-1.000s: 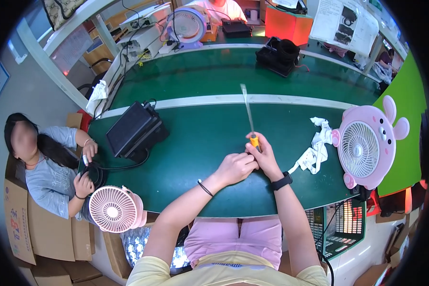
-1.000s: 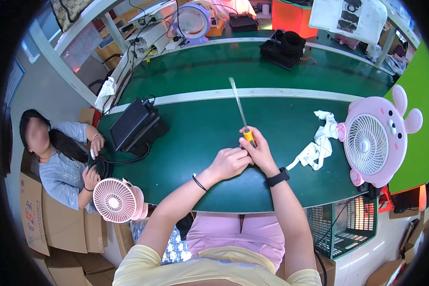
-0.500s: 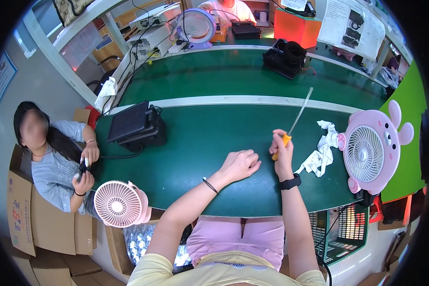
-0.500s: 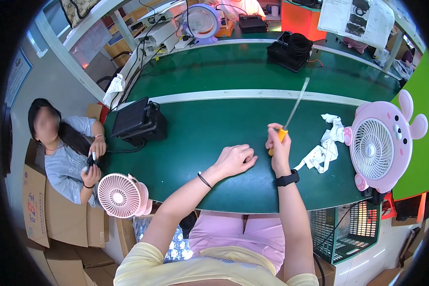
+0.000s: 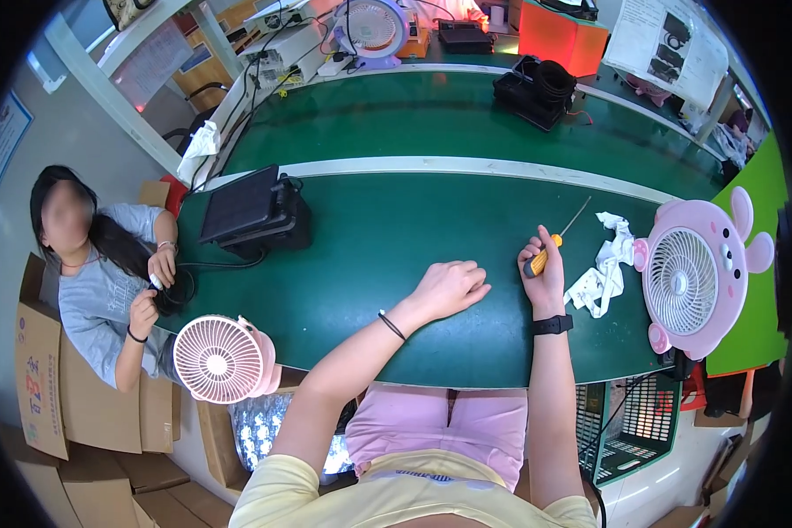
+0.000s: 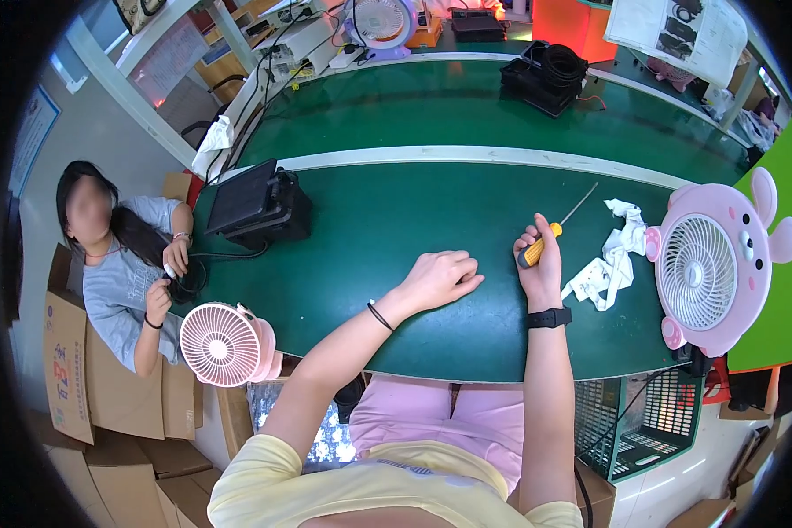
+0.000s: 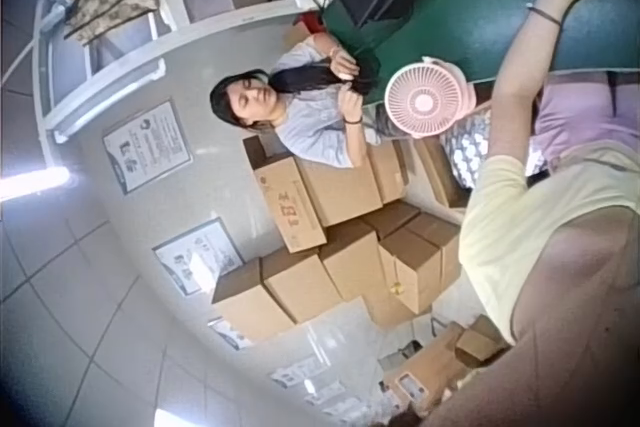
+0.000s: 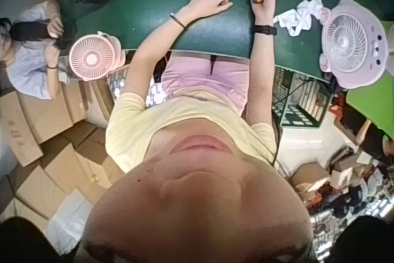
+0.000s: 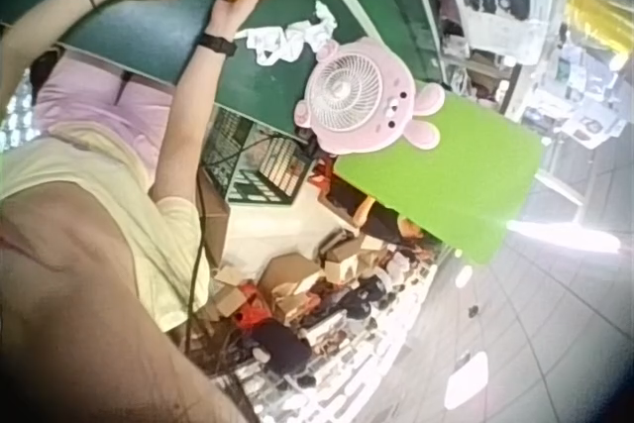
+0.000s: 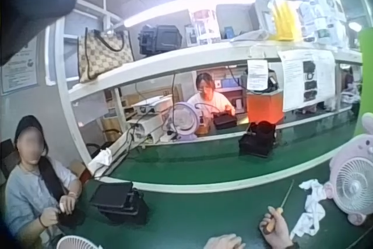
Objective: Assembling and inspecting electronic components inside protective boxes using a manual screwdriver.
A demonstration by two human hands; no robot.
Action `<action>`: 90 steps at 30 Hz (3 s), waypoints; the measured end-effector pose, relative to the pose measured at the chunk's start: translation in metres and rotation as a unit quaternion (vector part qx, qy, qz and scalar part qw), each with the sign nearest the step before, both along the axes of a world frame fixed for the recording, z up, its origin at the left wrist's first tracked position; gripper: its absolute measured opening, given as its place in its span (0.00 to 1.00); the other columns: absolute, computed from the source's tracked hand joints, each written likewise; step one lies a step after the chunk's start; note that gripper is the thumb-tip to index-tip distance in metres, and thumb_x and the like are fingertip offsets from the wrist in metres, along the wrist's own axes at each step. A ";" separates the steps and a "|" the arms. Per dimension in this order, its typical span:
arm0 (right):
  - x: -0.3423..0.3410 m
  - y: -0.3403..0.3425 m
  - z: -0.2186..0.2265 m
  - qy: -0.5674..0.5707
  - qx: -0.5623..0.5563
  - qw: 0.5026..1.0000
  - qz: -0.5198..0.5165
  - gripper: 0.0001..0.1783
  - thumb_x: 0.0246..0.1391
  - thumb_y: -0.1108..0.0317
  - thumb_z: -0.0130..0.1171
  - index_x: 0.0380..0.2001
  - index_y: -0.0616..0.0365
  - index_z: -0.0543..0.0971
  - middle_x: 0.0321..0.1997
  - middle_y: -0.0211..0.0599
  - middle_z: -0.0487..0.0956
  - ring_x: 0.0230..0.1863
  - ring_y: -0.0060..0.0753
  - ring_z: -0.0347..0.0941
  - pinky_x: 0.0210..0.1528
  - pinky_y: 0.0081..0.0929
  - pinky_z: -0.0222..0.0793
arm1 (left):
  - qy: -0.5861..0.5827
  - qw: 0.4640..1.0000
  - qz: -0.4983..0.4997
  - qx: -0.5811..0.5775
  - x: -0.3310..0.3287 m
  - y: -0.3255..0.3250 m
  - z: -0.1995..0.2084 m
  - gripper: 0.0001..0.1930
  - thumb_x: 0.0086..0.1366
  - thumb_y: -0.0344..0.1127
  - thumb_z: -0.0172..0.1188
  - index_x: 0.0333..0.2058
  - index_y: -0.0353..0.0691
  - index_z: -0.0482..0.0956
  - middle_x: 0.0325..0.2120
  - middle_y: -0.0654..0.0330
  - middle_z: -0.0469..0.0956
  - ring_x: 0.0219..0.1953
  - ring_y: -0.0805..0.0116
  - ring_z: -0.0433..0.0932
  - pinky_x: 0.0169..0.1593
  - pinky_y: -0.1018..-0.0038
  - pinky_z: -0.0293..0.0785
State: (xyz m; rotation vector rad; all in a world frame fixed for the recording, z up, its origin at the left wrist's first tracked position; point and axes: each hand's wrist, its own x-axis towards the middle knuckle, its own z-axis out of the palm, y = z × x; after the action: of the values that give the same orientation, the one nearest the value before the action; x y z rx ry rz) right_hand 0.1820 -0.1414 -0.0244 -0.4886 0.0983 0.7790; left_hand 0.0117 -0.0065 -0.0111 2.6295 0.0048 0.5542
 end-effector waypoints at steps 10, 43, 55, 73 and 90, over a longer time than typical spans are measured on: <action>-0.002 0.001 0.006 -0.003 0.012 1.000 -0.002 0.11 0.66 0.68 0.57 0.49 0.55 0.72 0.29 0.24 0.69 0.27 0.16 0.66 0.33 0.18 0.68 | 0.002 1.000 -0.003 0.001 0.001 0.003 0.001 0.15 0.66 0.44 0.61 0.24 0.40 0.74 0.23 0.59 0.74 0.28 0.57 0.79 0.29 0.61 0.74; 0.000 0.001 0.010 0.013 0.003 1.000 0.004 0.04 0.67 0.71 0.55 0.42 0.56 0.71 0.29 0.27 0.70 0.28 0.19 0.66 0.33 0.19 0.68 | 0.005 1.000 -0.002 0.001 0.001 0.004 0.000 0.14 0.65 0.43 0.61 0.25 0.41 0.74 0.24 0.58 0.73 0.28 0.57 0.79 0.30 0.61 0.75; 0.000 -0.001 0.009 0.018 0.010 1.000 0.008 0.04 0.67 0.71 0.55 0.41 0.56 0.71 0.29 0.27 0.69 0.28 0.19 0.66 0.33 0.19 0.68 | 0.008 1.000 -0.005 0.010 0.001 0.002 0.001 0.14 0.66 0.44 0.61 0.26 0.41 0.74 0.24 0.58 0.74 0.29 0.57 0.79 0.31 0.61 0.75; 0.003 -0.002 0.005 0.016 0.025 1.000 0.008 0.05 0.67 0.72 0.54 0.45 0.58 0.72 0.30 0.27 0.70 0.29 0.19 0.66 0.34 0.18 0.69 | 0.005 1.000 -0.007 0.007 0.001 0.003 0.001 0.14 0.65 0.44 0.61 0.26 0.41 0.75 0.23 0.58 0.74 0.28 0.56 0.79 0.30 0.61 0.75; 0.004 -0.001 0.008 0.015 0.018 1.000 0.012 0.05 0.66 0.71 0.56 0.37 0.54 0.69 0.29 0.26 0.70 0.28 0.18 0.67 0.33 0.19 0.69 | 0.001 1.000 -0.008 0.006 0.001 0.003 0.000 0.14 0.65 0.43 0.62 0.25 0.41 0.75 0.23 0.59 0.74 0.28 0.57 0.79 0.29 0.61 0.75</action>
State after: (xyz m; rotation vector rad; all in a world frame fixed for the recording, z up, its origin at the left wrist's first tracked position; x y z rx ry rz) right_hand 0.1859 -0.1420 -0.0169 -0.4447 0.1068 0.8101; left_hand 0.0129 -0.0035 -0.0114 2.6388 -0.0191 0.5477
